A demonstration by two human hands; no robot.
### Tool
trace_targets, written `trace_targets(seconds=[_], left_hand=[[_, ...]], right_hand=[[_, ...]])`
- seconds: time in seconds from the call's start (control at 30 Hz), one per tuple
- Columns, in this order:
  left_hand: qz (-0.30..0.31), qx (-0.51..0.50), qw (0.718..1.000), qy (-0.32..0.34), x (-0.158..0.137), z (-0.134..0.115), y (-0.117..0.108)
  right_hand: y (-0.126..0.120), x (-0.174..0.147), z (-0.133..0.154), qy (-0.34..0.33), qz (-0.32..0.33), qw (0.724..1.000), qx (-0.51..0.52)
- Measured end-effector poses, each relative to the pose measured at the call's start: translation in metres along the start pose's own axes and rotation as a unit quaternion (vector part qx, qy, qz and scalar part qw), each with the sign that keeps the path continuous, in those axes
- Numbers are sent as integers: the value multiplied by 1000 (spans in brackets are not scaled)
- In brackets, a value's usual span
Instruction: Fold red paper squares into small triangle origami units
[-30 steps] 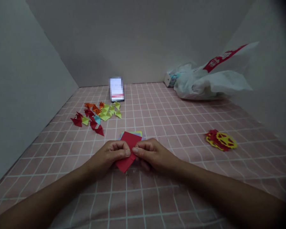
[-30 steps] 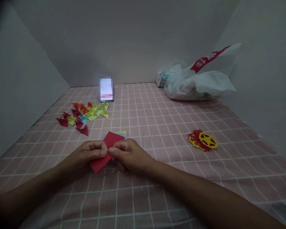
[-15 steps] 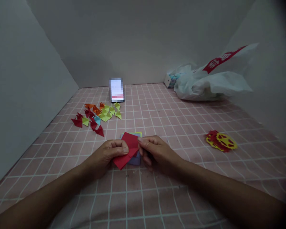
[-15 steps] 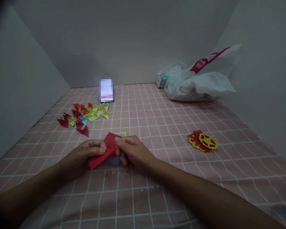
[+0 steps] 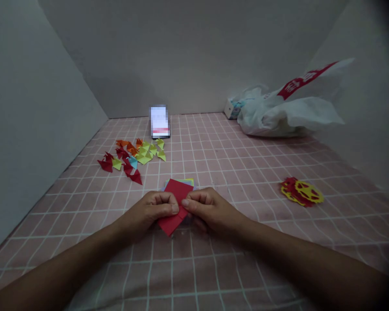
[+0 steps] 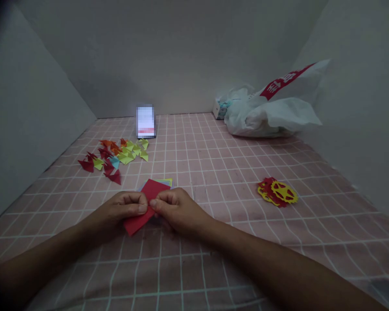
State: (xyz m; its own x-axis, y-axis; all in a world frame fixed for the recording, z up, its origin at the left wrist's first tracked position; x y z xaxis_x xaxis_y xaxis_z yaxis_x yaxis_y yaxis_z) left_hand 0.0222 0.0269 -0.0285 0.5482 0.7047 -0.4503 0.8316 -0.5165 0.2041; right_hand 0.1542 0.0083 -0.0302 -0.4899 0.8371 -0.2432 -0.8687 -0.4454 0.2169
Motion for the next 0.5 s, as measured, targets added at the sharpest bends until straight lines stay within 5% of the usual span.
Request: trace_targets(seconds=[0.2, 0.5], left_hand=[[-10, -90, 996, -8, 0, -4, -1], [79, -170, 982, -4, -3, -7, 5]], right_hand=[[-4, 0, 7, -6, -24, 996, 90], [-5, -4, 29, -138, -49, 989, 4]])
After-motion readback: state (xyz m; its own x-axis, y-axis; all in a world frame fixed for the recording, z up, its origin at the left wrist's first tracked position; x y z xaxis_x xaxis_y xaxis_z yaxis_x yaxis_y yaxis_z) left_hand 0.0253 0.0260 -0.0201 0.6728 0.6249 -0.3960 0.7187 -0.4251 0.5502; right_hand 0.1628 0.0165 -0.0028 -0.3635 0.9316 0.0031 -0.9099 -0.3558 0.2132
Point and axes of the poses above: each hand's wrist, its own x-axis towards the middle knuckle, its own y-axis out of the palm, z = x × y, the point moved 6 cm from there along x, towards the middle knuckle, and after that the axes turned 1 degree about -x, right-handed, at the moved point
